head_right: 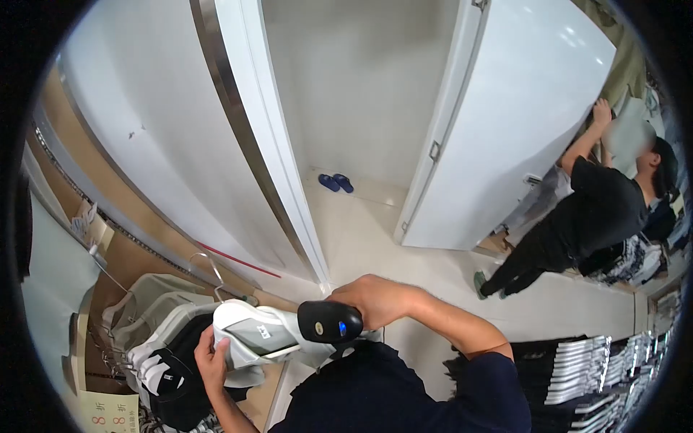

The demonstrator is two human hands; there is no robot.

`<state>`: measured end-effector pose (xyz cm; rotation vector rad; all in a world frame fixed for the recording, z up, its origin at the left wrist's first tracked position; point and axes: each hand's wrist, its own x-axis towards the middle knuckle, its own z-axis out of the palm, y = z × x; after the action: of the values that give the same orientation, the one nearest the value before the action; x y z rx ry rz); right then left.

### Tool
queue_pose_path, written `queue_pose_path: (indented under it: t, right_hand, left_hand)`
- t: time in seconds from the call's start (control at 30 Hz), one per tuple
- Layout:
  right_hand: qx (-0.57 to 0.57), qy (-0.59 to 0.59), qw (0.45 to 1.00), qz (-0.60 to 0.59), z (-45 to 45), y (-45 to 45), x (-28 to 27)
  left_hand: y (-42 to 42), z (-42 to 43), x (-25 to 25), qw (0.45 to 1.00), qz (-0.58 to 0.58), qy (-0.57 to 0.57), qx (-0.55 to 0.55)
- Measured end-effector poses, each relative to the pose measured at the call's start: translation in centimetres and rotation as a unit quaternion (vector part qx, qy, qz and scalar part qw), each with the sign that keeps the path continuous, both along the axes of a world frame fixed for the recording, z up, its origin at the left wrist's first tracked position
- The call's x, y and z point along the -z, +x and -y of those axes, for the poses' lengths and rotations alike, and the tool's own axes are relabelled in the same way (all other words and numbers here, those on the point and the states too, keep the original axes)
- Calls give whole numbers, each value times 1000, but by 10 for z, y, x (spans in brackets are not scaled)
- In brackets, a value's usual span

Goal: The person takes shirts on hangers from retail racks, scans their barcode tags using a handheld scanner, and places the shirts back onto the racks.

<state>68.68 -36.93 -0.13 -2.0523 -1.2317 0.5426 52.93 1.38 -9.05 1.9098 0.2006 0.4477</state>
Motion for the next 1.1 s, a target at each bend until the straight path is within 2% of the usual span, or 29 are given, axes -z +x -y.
queue_pose_path:
  t: [0.1, 0.2, 0.23, 0.27, 0.3, 0.33, 0.37, 0.4, 0.5, 0.6, 0.67, 0.73, 0.83, 0.93, 1.1]
  right_hand:
    - [-75, 22, 995, 56, 0, 37, -12]
    - [-83, 93, 986, 115, 1, 77, -8]
    - [-88, 164, 969, 164, 1, 92, -3]
    - [-107, 174, 965, 165, -2, 106, 0]
    - [-104, 205, 959, 168, -4, 119, 8]
    - [-114, 245, 943, 193, -9, 130, 11]
    - [-117, 238, 943, 199, -8, 135, 19]
    - [-100, 290, 931, 198, -12, 135, 24]
    - [-103, 326, 917, 204, -13, 159, 22]
    - [-102, 337, 912, 210, -7, 177, 15]
    - [-108, 326, 911, 228, 0, 185, 5]
    - [-93, 341, 907, 229, 6, 187, 2]
    - [-103, 338, 900, 255, 8, 191, 6]
    - [-105, 365, 892, 244, 11, 202, 8]
    - [-121, 390, 884, 227, 5, 222, -7]
  left_hand:
    - [11, 11, -32, 999, 20, 27, -33]
    - [25, 25, -65, 990, 47, 99, -90]
    - [31, 26, -71, 988, 34, 115, -94]
    - [35, 29, -81, 977, 7, 177, -114]
    - [43, 31, -85, 980, 15, 163, -112]
    - [51, 39, -98, 964, 11, 232, -128]
    - [52, 45, -108, 954, -26, 265, -139]
    - [55, 48, -118, 943, -61, 295, -141]
    - [72, 47, -161, 874, 60, 474, -93]
    - [85, 57, -237, 756, 107, 618, -189]
    - [99, 40, -282, 679, 161, 673, -246]
    - [117, 44, -327, 604, 97, 696, -376]
    - [115, 13, -363, 522, 93, 716, -454]
    - [76, -31, -366, 513, 2, 694, -505]
    - [0, -48, -369, 454, -10, 699, -553]
